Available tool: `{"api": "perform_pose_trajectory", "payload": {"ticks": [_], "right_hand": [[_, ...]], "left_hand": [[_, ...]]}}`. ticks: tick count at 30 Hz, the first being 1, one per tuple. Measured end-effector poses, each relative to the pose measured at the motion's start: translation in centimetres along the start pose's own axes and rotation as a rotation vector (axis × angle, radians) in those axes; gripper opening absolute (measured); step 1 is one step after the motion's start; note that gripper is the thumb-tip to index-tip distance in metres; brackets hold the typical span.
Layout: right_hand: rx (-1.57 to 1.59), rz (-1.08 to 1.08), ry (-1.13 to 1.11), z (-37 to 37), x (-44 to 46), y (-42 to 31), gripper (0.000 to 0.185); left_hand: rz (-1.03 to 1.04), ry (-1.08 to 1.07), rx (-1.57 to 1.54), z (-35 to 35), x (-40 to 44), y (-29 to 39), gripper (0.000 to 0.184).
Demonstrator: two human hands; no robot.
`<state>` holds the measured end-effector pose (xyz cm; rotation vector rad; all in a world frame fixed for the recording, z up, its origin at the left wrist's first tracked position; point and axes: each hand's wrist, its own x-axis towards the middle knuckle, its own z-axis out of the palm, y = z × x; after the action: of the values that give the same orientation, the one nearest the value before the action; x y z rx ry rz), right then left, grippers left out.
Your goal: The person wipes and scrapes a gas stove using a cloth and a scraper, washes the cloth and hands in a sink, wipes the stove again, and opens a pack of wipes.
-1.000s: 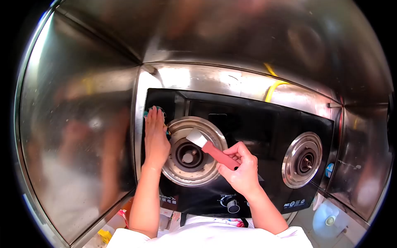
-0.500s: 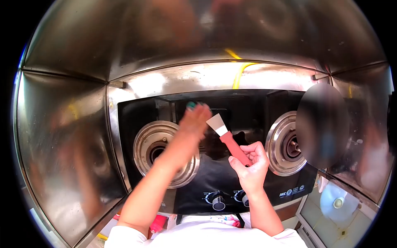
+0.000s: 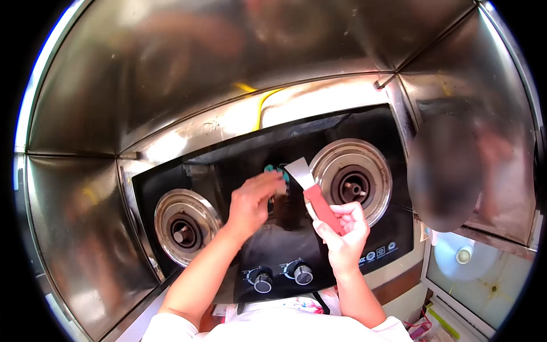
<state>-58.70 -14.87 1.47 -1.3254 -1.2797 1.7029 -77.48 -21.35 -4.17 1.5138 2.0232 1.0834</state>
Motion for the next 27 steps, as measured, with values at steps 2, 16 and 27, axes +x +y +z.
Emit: {"api": "perform_pose_trajectory", "payload": {"ticks": [2, 16, 27], "right_hand": [[0.01, -0.002, 0.032, -1.7, 0.4, -0.2, 0.032], [-0.066, 0.097, -0.246, -1.4, 1.2, 0.5, 0.028], [-0.027, 0.319, -0.605, -1.1, -1.4, 2.8, 0.018]], "left_hand": [[-0.005, 0.095, -0.054, 0.6, 3.6, 0.6, 0.035], [0.013, -0.092, 0.05, 0.1, -5.2, 1.5, 0.038], [-0.833, 0.555, -1.397, -4.3, -15.6, 3.9, 0.032]]}}
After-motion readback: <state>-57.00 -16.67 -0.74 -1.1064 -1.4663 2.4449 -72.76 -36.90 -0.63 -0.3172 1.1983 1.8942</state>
